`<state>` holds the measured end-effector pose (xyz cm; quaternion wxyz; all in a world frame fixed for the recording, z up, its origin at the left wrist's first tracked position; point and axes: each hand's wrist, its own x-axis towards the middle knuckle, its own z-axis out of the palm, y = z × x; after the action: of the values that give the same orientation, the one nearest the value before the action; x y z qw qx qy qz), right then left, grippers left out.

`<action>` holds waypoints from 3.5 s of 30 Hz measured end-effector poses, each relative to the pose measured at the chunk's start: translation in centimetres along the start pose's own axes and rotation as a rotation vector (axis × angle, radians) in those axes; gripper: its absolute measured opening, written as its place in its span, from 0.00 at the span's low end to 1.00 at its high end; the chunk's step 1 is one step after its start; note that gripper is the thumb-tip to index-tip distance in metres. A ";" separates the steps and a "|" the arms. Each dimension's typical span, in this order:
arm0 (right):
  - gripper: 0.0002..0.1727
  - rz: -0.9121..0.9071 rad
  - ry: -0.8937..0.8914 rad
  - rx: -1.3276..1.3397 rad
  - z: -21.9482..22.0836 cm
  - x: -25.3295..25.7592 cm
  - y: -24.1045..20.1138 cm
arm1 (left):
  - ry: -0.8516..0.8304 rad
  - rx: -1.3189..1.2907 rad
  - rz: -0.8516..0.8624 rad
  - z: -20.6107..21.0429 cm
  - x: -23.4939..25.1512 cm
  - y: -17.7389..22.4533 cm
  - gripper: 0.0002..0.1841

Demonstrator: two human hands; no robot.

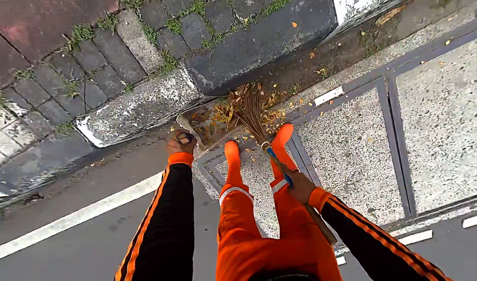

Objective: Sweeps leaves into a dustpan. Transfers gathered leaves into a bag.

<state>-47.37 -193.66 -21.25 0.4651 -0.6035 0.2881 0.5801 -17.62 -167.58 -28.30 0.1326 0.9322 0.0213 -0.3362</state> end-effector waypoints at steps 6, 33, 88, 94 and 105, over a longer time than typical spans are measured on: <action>0.52 0.053 0.055 0.068 5.0 -8.4 0.6 | -0.070 0.055 -0.005 -0.6 0.7 -2.5 0.25; 0.51 -0.003 0.078 -0.126 12.1 -1.1 -7.4 | 0.020 -0.007 -0.022 -4.4 0.5 -13.4 0.22; 0.51 0.016 0.160 -0.032 15.0 1.1 -8.3 | 0.066 -0.053 0.019 -5.1 2.6 -17.1 0.22; 0.50 0.135 0.414 0.110 18.0 -7.3 -5.5 | 0.083 -0.050 0.023 -7.2 1.1 -20.1 0.23; 0.48 -0.032 0.231 0.279 23.9 -6.2 -8.7 | 0.062 -0.026 0.078 -7.8 2.6 -23.5 0.22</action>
<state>-50.96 -169.91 -10.76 0.5174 -0.6002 0.4075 0.4537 -13.78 -143.02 -29.64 0.1567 0.9405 -0.0066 -0.3015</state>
